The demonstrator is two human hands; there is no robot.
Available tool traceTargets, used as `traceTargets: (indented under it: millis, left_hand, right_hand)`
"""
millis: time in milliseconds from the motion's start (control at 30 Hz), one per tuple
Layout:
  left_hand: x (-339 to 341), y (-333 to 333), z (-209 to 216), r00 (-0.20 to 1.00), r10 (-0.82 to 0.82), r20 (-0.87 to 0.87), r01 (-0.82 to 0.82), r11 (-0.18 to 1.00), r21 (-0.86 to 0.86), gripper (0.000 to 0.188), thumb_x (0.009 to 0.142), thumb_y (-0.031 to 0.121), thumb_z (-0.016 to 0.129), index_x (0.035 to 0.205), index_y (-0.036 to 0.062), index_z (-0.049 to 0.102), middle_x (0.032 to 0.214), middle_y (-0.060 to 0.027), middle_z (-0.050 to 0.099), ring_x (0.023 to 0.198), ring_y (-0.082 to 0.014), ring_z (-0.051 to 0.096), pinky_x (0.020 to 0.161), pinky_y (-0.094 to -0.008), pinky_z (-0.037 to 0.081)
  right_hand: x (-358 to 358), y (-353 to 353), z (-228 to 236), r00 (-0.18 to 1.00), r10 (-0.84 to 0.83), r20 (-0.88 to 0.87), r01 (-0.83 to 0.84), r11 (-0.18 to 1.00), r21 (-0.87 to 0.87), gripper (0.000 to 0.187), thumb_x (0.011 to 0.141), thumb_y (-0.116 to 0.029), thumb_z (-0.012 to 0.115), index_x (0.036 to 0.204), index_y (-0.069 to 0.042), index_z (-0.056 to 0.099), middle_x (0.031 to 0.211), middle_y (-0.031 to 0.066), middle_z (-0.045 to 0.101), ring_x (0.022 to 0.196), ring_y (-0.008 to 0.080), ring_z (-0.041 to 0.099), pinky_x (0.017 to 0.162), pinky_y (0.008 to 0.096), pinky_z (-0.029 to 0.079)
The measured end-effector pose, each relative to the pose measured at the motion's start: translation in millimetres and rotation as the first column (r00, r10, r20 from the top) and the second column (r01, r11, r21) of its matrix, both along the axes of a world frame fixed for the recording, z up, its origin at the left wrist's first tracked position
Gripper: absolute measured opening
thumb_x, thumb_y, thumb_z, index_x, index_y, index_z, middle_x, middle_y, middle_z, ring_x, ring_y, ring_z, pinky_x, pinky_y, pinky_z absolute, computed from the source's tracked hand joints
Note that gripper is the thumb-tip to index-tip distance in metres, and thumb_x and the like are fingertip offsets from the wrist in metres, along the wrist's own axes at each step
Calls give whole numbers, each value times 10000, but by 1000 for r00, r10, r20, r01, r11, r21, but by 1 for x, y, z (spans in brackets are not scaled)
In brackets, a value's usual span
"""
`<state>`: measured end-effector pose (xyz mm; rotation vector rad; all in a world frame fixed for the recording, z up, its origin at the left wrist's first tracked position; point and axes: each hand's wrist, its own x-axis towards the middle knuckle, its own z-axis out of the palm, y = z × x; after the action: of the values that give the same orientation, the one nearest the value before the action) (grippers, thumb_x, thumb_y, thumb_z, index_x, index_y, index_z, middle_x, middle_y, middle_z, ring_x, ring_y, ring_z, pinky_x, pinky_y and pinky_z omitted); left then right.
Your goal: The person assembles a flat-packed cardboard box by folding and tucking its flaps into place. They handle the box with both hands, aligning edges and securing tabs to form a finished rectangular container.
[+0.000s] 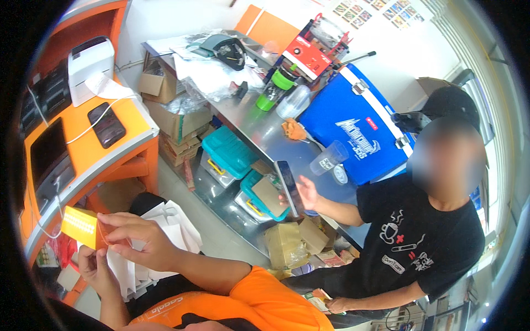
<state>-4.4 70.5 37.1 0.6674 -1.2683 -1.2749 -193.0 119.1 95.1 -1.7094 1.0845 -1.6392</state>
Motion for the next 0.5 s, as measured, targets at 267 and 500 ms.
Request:
traceTargets:
  millis: [267, 500]
  left_hand:
    - [-9, -3, 9, 1000, -3, 23, 5, 998, -68, 151, 849, -5, 810, 888, 39, 670, 968, -70, 709, 906, -161, 671, 832, -295, 507]
    - [-11, -5, 27, 970, -190, -153, 199, 979, 46, 119, 891, -81, 751, 965, -7, 694, 1007, -109, 761, 953, -165, 725, 871, -302, 562]
  right_hand:
    - [-12, -1, -4, 995, 76, 70, -81, 994, 73, 212, 895, 2, 753, 1106, -1, 774, 1461, 247, 592, 1344, 341, 594, 1103, 430, 456]
    - [-5, -4, -2, 964, 100, 245, -135, 982, 129, 234, 905, 16, 749, 1138, 9, 771, 1452, 254, 590, 1270, 341, 636, 1096, 439, 480]
